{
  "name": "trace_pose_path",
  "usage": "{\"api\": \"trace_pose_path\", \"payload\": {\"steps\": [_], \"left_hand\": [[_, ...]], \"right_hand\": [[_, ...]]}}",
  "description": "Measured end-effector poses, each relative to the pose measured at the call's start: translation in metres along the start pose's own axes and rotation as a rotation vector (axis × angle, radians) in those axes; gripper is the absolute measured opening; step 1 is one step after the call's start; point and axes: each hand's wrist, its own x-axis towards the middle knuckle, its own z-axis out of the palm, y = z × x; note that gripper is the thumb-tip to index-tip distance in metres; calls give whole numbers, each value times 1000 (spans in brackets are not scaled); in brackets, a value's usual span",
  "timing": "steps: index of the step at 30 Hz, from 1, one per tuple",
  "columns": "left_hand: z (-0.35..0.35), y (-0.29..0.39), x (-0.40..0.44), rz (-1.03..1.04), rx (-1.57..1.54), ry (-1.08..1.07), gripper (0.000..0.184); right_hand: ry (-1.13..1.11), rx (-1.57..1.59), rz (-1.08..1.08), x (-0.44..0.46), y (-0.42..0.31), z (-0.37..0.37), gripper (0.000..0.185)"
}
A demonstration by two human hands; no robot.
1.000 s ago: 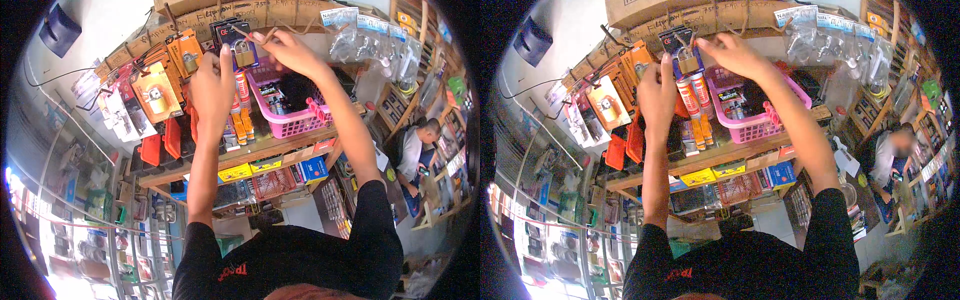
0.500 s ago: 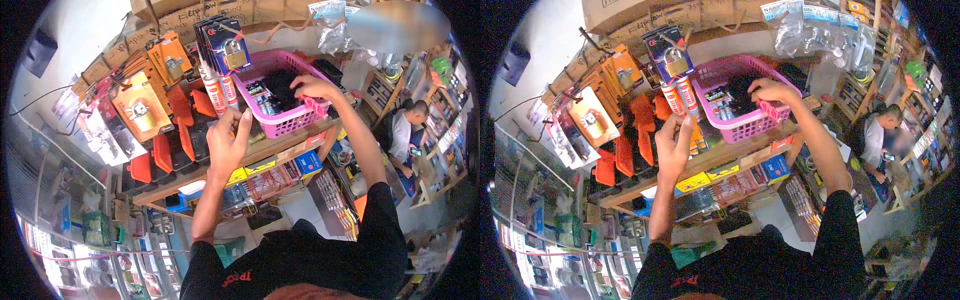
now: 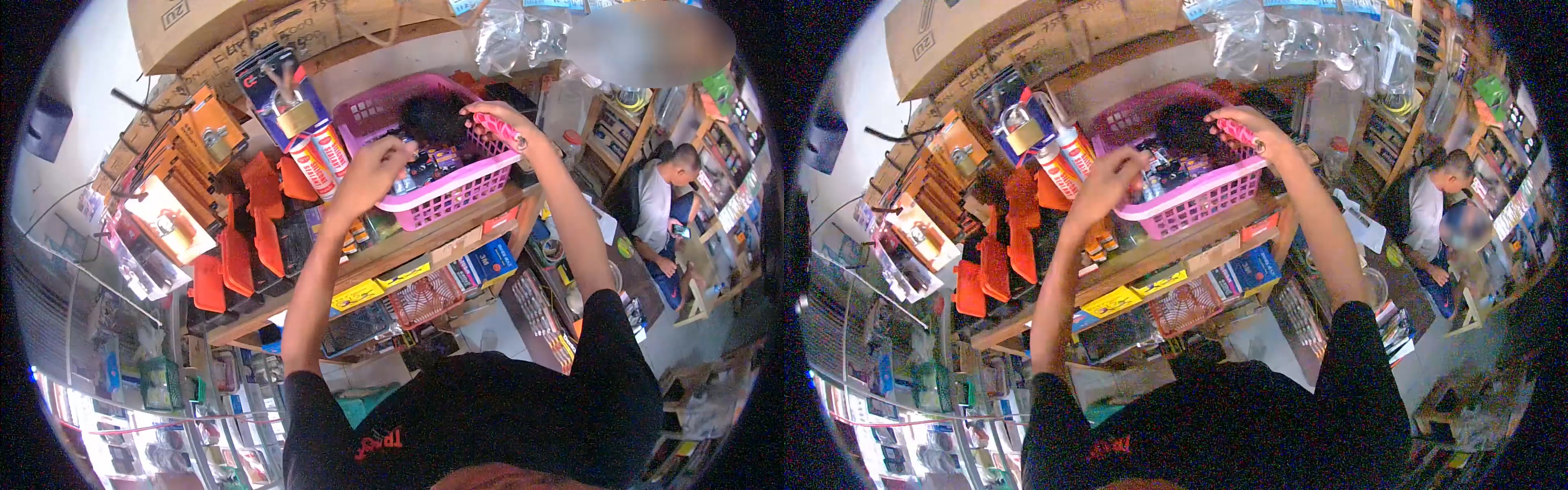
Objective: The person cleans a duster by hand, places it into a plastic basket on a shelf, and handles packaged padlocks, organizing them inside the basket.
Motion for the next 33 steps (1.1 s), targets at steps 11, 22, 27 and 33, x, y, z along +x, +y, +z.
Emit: {"api": "trace_pose_path", "payload": {"steps": [11, 22, 27, 33], "left_hand": [[94, -84, 109, -72, 793, -701, 31], [48, -49, 91, 236, 443, -174, 29], [-11, -9, 25, -42, -282, 137, 19], [-4, 19, -93, -76, -776, 504, 11]], "right_hand": [[-8, 20, -138, -6, -1, 0, 31], [-9, 30, -135, -8, -2, 2, 30], [-26, 97, -163, -10, -1, -1, 30], [12, 148, -173, -28, -14, 11, 27]]}}
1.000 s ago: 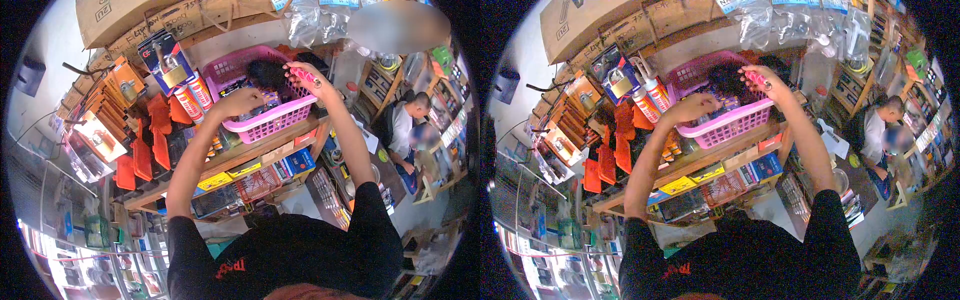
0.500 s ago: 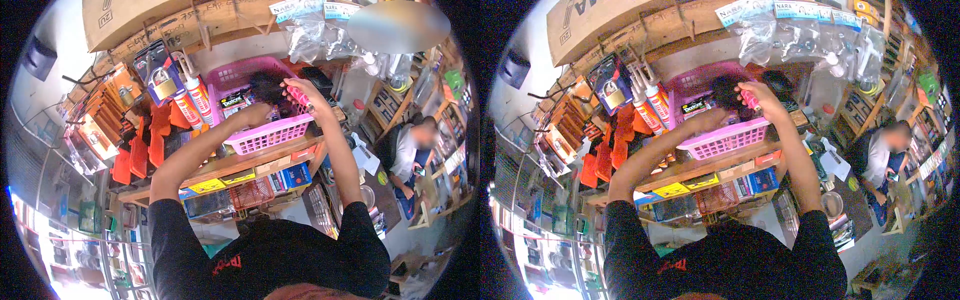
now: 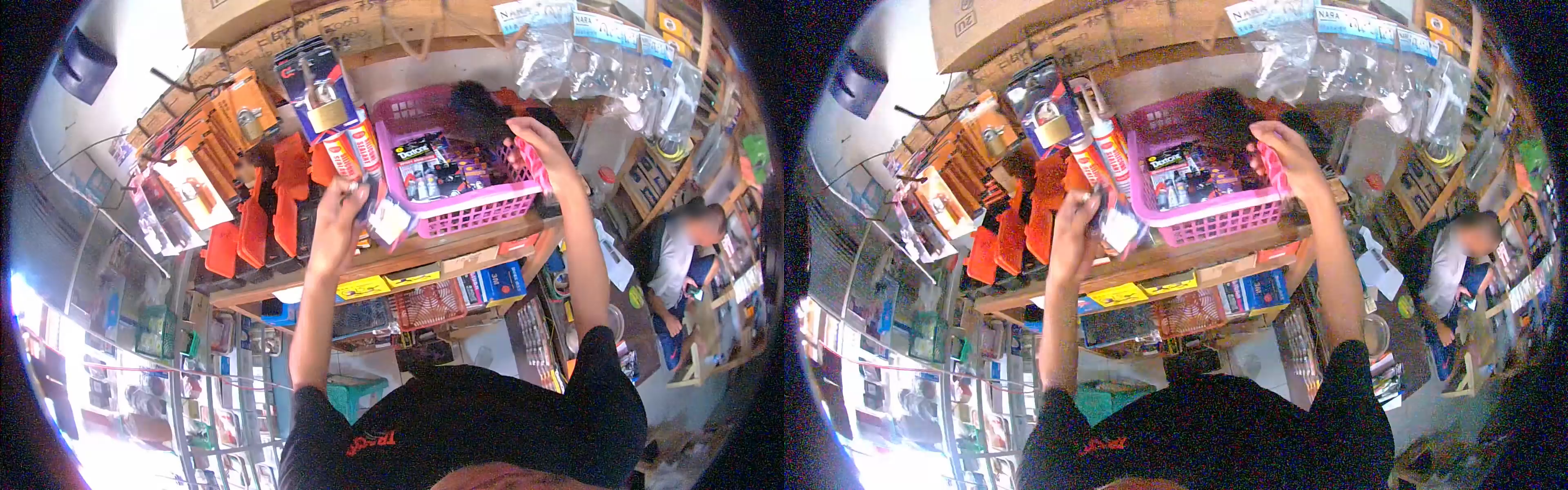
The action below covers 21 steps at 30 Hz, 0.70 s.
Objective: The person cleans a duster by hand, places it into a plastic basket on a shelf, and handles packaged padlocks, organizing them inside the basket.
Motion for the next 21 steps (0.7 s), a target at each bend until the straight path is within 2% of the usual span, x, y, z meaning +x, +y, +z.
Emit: {"api": "trace_pose_path", "payload": {"steps": [2, 3, 4, 7, 8, 9, 10, 11, 13, 17, 18, 19, 21], "left_hand": [[-14, -9, -39, -47, -192, 71, 10], [-4, 5, -59, -142, -89, 153, 16], [-10, 1, -76, -232, -171, 225, 16], [-31, -39, -129, -382, -413, 438, 16], [-48, -58, -149, -526, -541, 431, 25], [-60, -72, -165, -573, -694, 394, 35], [-70, -86, -180, -619, -861, 445, 36], [-78, -96, -193, -661, -1031, 497, 37], [-87, -108, -216, -578, -1068, 572, 40], [-97, -104, -242, -456, -1128, 640, 50], [-105, -110, -249, -361, -1115, 510, 57], [-107, -109, -251, -350, -1095, 533, 62], [-114, -106, -254, -328, -1131, 563, 65]], "right_hand": [[13, -13, -27, -26, -8, 17, 29], [33, -57, -39, -41, -10, 27, 34], [-34, 6, -103, -55, -3, 29, 35], [43, 36, -70, -107, 9, 56, 56], [40, 45, -90, -122, 23, 63, 63], [38, 55, -108, -136, 39, 70, 69], [28, 82, -99, -152, 50, 79, 74], [15, 109, -87, -168, 61, 88, 79], [33, 113, 8, -200, 91, 97, 83], [-138, 190, 180, -253, 139, 104, 80], [-143, 165, 252, -264, 140, 112, 72], [-188, 138, 239, -271, 141, 120, 58], [-150, 155, 289, -290, 166, 118, 43]]}}
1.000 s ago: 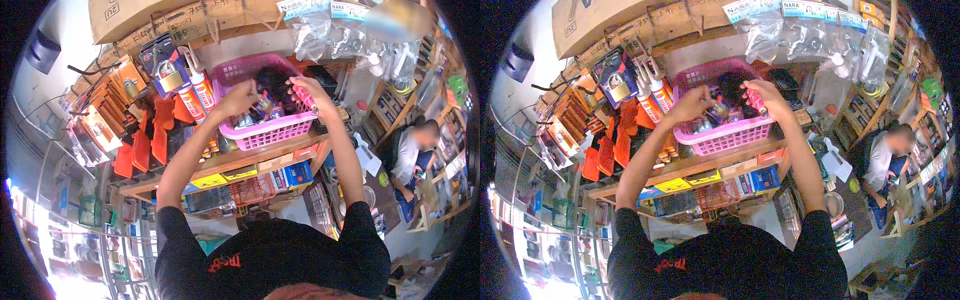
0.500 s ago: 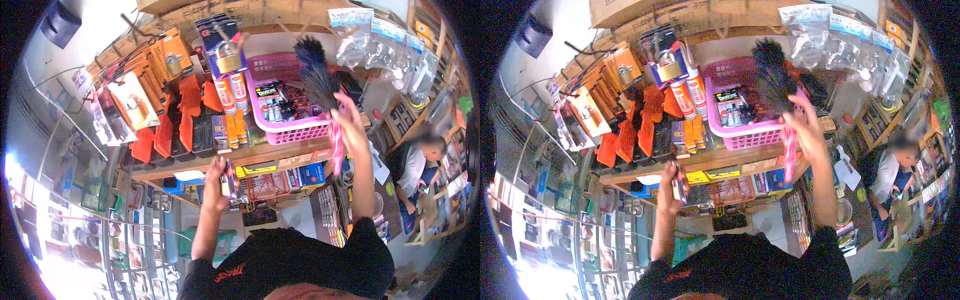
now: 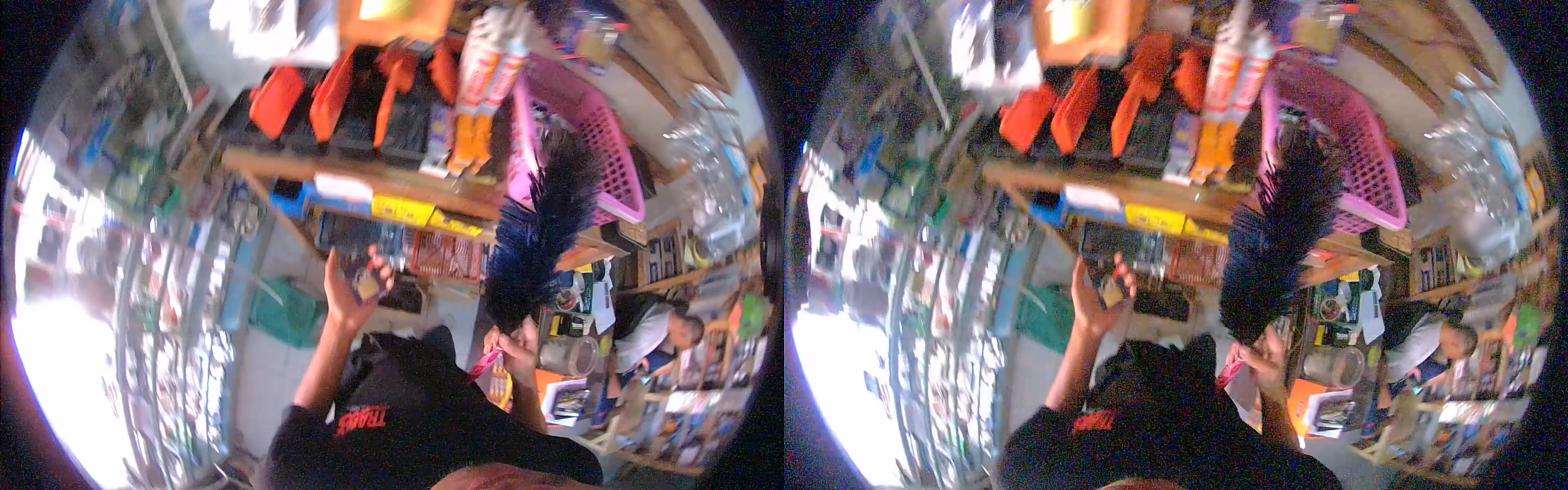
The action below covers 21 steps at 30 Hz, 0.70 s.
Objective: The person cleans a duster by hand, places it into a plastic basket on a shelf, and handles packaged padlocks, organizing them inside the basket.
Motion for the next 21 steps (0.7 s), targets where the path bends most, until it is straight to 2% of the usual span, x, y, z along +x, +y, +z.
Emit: {"api": "trace_pose_path", "payload": {"steps": [2, 3, 6, 7, 8, 9, 10, 11, 12, 14, 15, 18, 20, 21], "left_hand": [[0, 10, -3, 31, -33, -101, 66], [4, 14, -7, 59, -32, -73, 67], [14, 22, -19, 231, 38, -172, 72], [6, 30, -21, 246, -46, -246, 74], [0, 33, -25, 257, -125, -324, 76], [28, 32, -34, 382, -116, -10, 79], [25, 35, -38, 465, -104, 44, 84], [17, 37, -41, 415, -103, -112, 87], [9, 40, -45, 363, -97, -270, 91], [7, 41, -50, 388, -161, -306, 94], [8, 41, -54, 397, -191, -323, 95], [17, 49, -65, 519, -177, -203, 88], [17, 62, -74, 650, -91, -206, 88], [17, 67, -78, 715, -46, -209, 89]], "right_hand": [[99, 96, 113, -14, 10, 12, 32], [143, 139, 159, -15, 14, 14, 27], [-59, 67, 350, -18, 41, -15, 20], [-120, -400, 288, -8, 36, 3, 16], [-170, -290, 519, -6, 25, 21, 18], [-310, -565, 365, -1, 35, 19, 22], [-448, -828, 191, 5, 44, 21, 28], [-537, -769, 260, 9, 49, 26, 39], [-518, -730, 335, 14, 46, 40, 38], [-474, -654, 482, 19, 33, 70, 38], [-461, -688, 439, 19, 38, 72, 36], [-395, -676, 460, 16, 52, 79, 34], [-659, -916, 6, 25, 74, 60, 32], [-700, -964, -23, 28, 75, 60, 31]]}}
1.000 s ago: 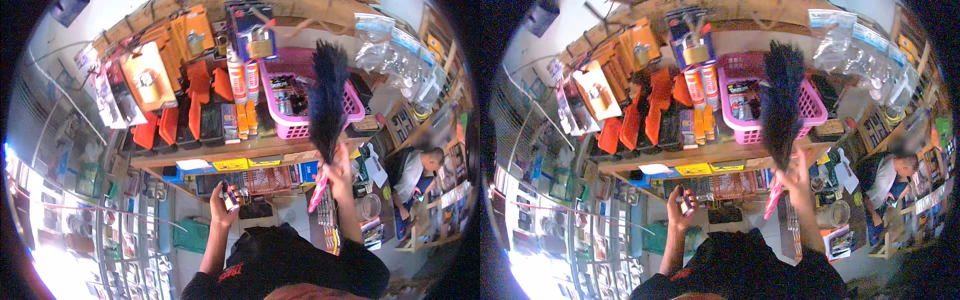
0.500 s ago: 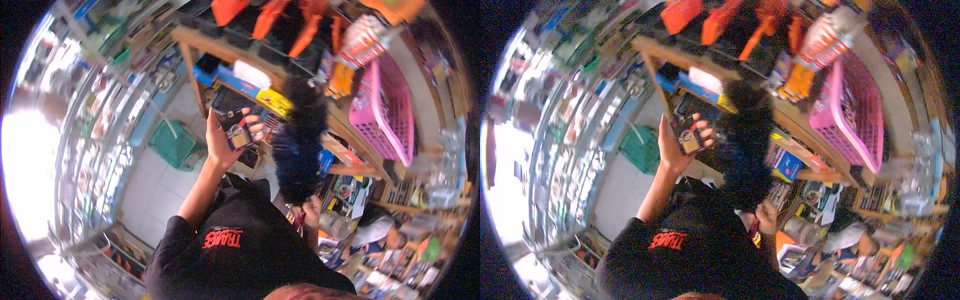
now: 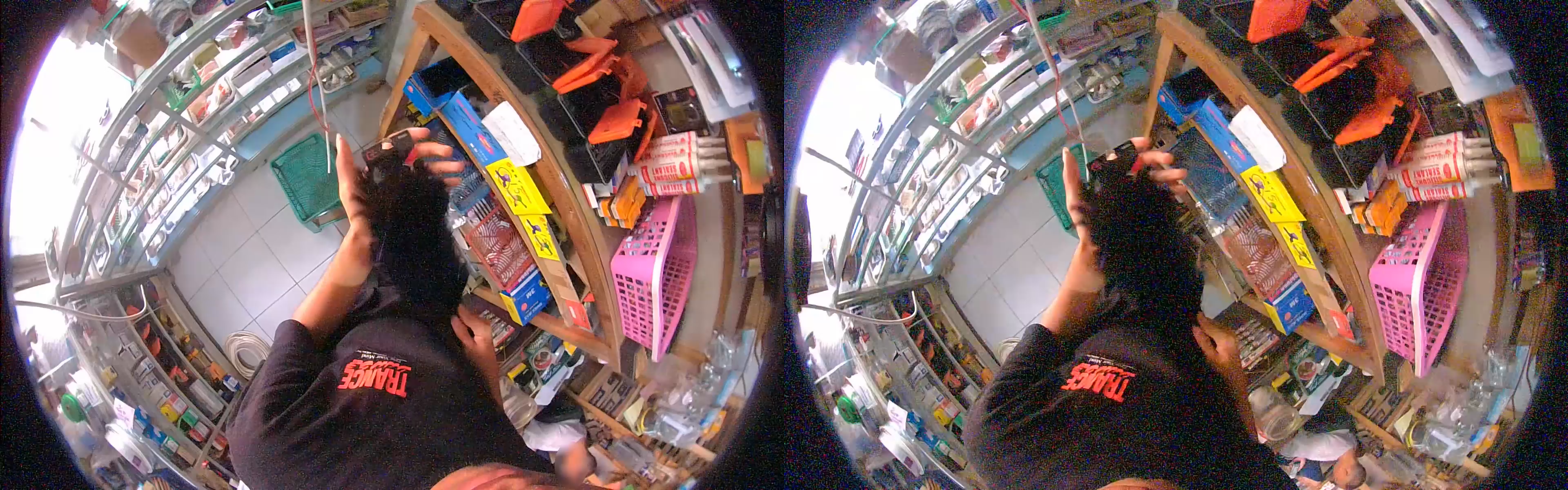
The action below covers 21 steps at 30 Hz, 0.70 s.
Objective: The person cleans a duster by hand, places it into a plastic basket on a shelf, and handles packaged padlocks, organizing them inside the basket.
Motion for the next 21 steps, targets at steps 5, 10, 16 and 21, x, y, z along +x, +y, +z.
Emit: {"api": "trace_pose_path", "payload": {"steps": [5, 10, 16, 21], "left_hand": [[5, -16, -6, -77, -39, 73, 93], [10, -9, -3, -39, -21, 69, 95], [17, -41, -14, -52, -128, 161, 88], [25, -12, -10, -41, 5, 2, 88]], "right_hand": [[-59, 236, 339, 6, -14, -4, 28], [62, -25, -37, -1, 4, 3, 29], [30, 37, 172, -16, -10, -1, 26], [44, -103, -83, -18, 22, 5, 26]]}}
